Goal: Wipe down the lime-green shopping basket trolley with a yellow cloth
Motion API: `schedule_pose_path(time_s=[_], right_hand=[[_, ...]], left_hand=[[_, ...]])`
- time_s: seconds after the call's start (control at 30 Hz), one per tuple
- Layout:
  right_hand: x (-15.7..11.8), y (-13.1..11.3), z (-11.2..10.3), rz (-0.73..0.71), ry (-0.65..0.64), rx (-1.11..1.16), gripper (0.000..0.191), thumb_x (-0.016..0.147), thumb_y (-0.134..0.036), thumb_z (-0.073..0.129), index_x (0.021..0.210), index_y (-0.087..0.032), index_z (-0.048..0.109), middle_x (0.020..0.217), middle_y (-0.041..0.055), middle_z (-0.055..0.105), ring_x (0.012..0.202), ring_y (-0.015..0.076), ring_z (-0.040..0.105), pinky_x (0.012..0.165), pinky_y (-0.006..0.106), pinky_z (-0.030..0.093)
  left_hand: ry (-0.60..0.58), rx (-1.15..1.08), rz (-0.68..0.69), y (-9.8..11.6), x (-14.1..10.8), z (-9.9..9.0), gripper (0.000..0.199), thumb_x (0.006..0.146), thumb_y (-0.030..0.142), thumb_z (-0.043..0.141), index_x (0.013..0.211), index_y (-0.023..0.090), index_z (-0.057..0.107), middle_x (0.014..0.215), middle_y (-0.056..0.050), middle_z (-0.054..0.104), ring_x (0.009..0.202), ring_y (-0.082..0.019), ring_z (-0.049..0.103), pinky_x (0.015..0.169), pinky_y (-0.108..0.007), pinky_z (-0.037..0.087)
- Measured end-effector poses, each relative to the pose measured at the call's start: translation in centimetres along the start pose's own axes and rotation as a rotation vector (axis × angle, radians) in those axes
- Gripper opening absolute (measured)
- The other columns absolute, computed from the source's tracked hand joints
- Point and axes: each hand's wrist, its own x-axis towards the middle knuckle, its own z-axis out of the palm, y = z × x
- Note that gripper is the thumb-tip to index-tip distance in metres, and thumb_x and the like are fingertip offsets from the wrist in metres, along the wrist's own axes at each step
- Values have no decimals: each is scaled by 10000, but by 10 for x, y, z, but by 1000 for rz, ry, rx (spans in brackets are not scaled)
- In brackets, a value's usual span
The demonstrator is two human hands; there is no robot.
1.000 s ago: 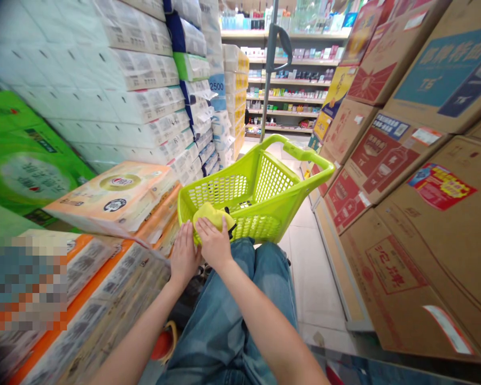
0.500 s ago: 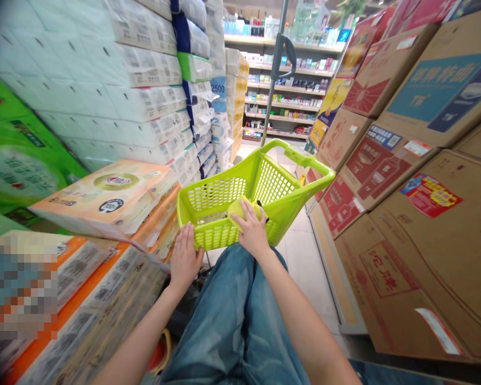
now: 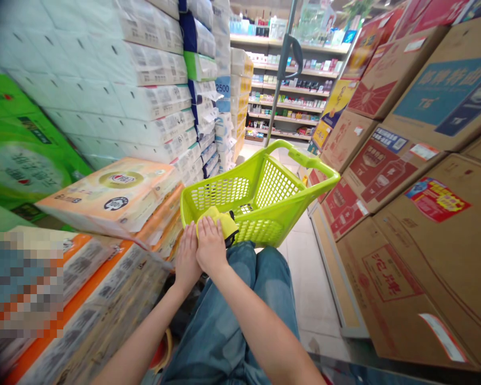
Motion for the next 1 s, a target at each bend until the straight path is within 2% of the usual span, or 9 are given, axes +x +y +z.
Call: schedule_pose_path(time_s=[0.1,0.23,0.4,0.5,0.6,0.7,0.87,0.93,1.0], right_hand=[[-1,-2,2,-75,-27,9,546,924,-108,391,1469,-107,425,1531,105,444,1458,195,319,1243,413,175],[-4,32,-16,-162,-61,-49,611,885,-46,386,1491,-129,394,1549,92,416,1459,184,326,1228,424,223],[-12,87,-46,-65,-16,-151,723,808,23,367,1513,-138,356,1564,92,385,1477,186,295,1231,443,207],[-14,100,-52,0,16,-162,771,772,41,348,1522,-138,337,1570,94,374,1483,190,282,1229,460,208],[-14,88,-43,69,60,-133,763,784,28,344,1532,-117,308,1579,118,348,1493,205,259,1226,472,206],[-11,57,-24,97,66,-84,713,823,2,343,1529,-88,306,1590,119,322,1500,217,238,1235,455,169],[-8,5,2,-25,-6,-23,627,890,-70,379,1515,-107,343,1585,104,339,1497,195,244,1241,428,157],[-7,-2,3,-61,-25,-20,610,906,-95,392,1514,-121,346,1583,101,345,1494,190,251,1240,428,159],[-8,1,-1,-93,-48,-32,601,916,-103,395,1515,-136,345,1577,96,358,1486,186,273,1239,438,152]], left_hand=[[-14,20,16,-3,0,-2,727,885,142,439,1555,127,159,1572,-173,342,1488,-276,258,1202,-488,289],[-12,42,39,-4,1,-5,721,881,154,458,1551,128,191,1565,-166,359,1483,-279,275,1199,-484,293],[5,22,34,-2,1,-5,718,898,165,447,1559,137,167,1569,-161,355,1480,-284,282,1193,-494,302],[9,7,31,0,1,-4,732,893,167,459,1560,138,160,1578,-156,339,1488,-288,261,1197,-498,296],[23,3,19,2,0,-3,736,888,164,463,1558,132,161,1579,-160,336,1491,-290,253,1196,-506,296],[27,4,22,1,0,-1,739,883,158,464,1557,131,162,1575,-164,341,1491,-289,253,1192,-508,302],[10,23,45,-5,0,0,762,864,109,442,1561,135,135,1584,-163,325,1492,-276,252,1194,-496,307],[4,30,45,-8,0,-1,763,859,96,435,1562,143,141,1585,-157,326,1488,-270,264,1196,-485,306],[3,35,51,-9,0,-2,761,854,110,452,1559,146,166,1576,-155,345,1481,-274,282,1196,-481,304]])
